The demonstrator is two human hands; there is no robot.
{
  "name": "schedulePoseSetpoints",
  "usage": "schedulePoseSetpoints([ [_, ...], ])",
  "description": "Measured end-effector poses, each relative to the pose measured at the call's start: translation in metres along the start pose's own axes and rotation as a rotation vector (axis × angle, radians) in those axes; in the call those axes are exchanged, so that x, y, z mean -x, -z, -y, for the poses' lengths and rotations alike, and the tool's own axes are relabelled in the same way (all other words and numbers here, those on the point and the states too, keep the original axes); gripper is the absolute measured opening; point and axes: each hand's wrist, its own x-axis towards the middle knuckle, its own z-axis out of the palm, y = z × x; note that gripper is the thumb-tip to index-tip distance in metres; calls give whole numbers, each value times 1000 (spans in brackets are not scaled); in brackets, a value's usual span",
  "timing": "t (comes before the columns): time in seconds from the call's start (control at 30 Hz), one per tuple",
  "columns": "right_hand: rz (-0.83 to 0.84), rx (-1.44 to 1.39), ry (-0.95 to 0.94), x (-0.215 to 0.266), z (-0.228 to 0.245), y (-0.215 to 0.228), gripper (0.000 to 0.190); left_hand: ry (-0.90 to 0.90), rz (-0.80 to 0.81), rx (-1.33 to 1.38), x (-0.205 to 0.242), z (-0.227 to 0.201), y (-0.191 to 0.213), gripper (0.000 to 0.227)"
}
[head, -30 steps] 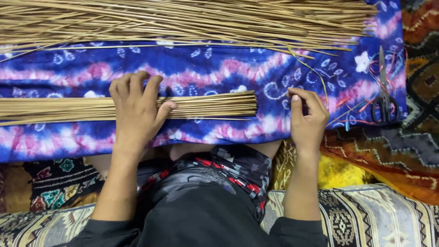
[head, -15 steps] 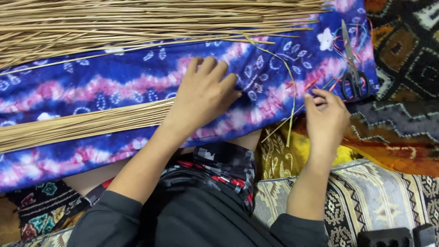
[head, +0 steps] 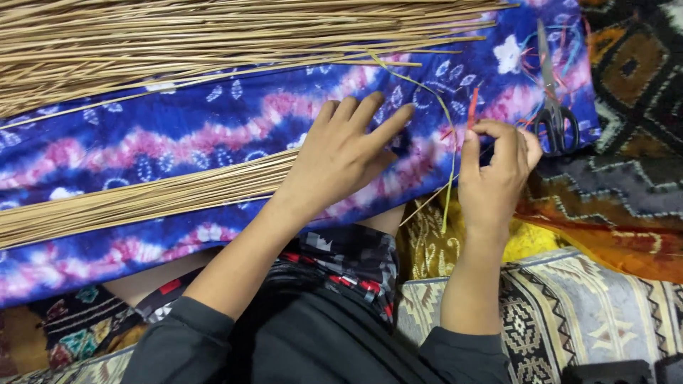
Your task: Aligning a bundle of thin wooden sticks by tapping and shifting them to ensure the ends are even in preparation for binding.
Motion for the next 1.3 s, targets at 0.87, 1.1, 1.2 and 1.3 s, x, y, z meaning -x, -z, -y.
schedulePoseSetpoints([
  [0.87, 256, -459, 272, -16, 137, -46, 11, 143, -193, -255, 108, 65, 110, 17],
  [1.1, 281, -434, 267, -20, 163, -35, 10, 321, -321, -146, 157, 84, 143, 15],
  [1.2, 246, -299, 386, -9, 159, -55, 5, 354, -396, 45, 155, 66, 157, 38],
  [1.3, 273, -280, 443, -12, 200, -47, 5, 312, -299, 299, 141, 37, 161, 45],
])
